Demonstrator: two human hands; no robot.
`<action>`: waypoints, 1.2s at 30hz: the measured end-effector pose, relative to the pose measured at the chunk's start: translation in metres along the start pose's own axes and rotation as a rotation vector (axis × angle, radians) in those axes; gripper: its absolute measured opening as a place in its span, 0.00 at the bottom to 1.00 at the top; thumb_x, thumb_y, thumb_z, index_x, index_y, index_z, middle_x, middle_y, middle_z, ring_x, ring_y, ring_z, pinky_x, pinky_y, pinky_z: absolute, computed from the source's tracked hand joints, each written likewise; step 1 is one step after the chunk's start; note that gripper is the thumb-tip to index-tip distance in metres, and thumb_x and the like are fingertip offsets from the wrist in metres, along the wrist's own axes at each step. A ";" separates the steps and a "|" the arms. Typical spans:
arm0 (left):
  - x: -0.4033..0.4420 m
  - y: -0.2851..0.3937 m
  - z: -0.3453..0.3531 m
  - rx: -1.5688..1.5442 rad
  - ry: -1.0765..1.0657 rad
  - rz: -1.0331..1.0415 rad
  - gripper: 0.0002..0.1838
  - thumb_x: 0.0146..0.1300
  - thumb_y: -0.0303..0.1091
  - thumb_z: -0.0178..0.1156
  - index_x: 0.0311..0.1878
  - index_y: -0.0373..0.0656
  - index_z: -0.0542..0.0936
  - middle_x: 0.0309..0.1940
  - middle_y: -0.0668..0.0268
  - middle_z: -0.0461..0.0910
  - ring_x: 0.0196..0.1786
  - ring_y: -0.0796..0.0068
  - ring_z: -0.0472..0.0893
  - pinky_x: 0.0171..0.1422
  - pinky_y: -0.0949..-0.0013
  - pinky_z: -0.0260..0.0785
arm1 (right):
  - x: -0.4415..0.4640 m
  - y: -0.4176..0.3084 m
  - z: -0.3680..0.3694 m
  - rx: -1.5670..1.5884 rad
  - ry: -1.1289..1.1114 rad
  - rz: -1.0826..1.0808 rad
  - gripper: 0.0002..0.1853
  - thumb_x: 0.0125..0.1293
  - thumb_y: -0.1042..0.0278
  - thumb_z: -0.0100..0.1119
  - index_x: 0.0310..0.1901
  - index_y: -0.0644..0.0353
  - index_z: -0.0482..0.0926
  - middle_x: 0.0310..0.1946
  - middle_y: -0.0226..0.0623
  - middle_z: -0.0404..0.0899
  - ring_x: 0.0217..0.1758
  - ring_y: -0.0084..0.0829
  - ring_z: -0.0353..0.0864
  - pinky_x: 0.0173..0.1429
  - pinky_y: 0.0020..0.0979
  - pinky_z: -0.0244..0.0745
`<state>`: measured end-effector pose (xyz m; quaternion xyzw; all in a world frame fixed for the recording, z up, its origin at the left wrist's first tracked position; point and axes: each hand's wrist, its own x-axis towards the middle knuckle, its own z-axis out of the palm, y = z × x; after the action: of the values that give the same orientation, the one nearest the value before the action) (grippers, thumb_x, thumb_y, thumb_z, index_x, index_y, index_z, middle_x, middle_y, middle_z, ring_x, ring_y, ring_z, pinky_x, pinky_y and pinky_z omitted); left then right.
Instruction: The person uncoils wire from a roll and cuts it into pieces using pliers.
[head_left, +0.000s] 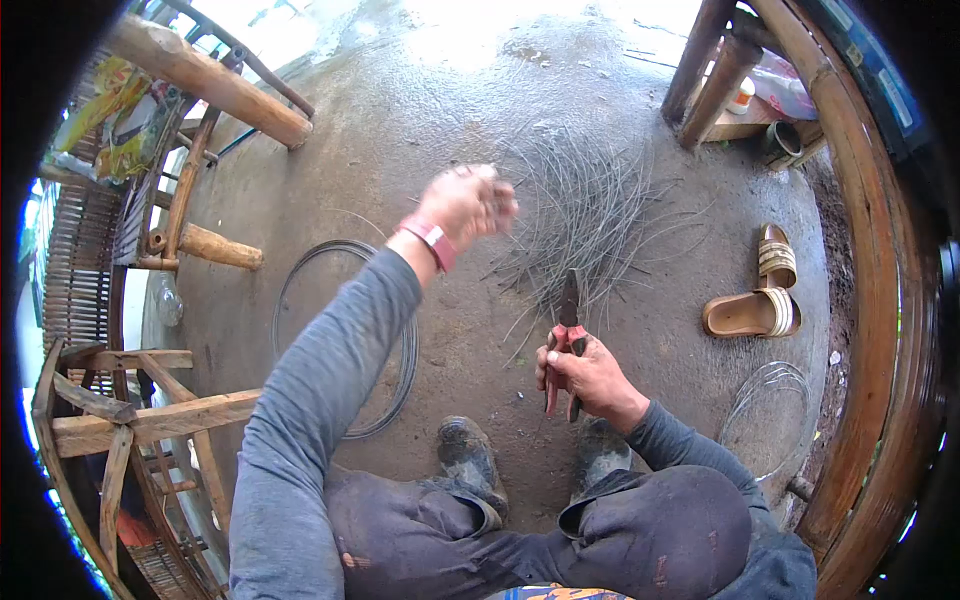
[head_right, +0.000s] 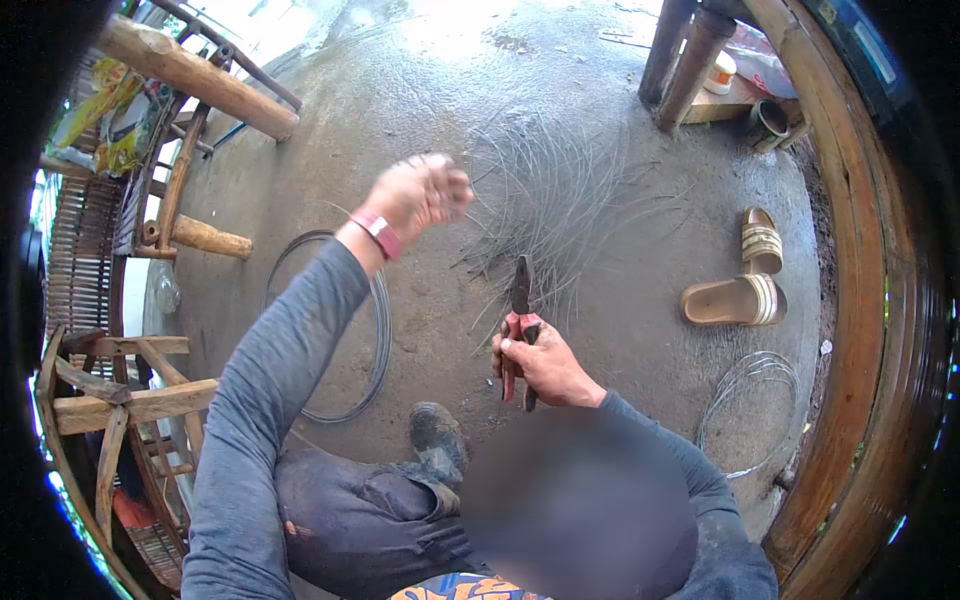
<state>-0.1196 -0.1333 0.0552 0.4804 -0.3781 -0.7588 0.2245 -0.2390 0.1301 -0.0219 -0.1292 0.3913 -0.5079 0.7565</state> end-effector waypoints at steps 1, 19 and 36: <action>-0.002 -0.020 0.006 0.106 0.032 -0.065 0.09 0.77 0.38 0.54 0.52 0.46 0.70 0.42 0.60 0.84 0.39 0.62 0.87 0.45 0.52 0.82 | 0.002 0.002 -0.001 0.007 0.037 0.020 0.09 0.73 0.75 0.54 0.51 0.58 0.69 0.36 0.31 0.79 0.35 0.29 0.82 0.40 0.34 0.83; -0.070 -0.159 0.029 0.351 0.016 -0.505 0.11 0.81 0.36 0.43 0.54 0.45 0.74 0.40 0.64 0.82 0.36 0.65 0.87 0.38 0.54 0.83 | 0.008 -0.001 -0.031 -0.120 0.135 0.226 0.14 0.68 0.77 0.54 0.54 0.54 0.72 0.43 0.28 0.76 0.40 0.27 0.80 0.40 0.39 0.81; -0.085 -0.151 -0.014 0.465 -0.266 -0.681 0.16 0.82 0.40 0.44 0.63 0.46 0.74 0.27 0.70 0.75 0.24 0.74 0.79 0.32 0.60 0.82 | -0.011 0.000 -0.071 -0.974 -0.166 0.135 0.38 0.57 0.75 0.54 0.74 0.56 0.64 0.50 0.37 0.76 0.49 0.31 0.78 0.56 0.33 0.74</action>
<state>-0.0666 0.0141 -0.0197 0.5134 -0.3845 -0.7397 -0.2034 -0.2922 0.1539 -0.0644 -0.4818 0.5289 -0.2039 0.6682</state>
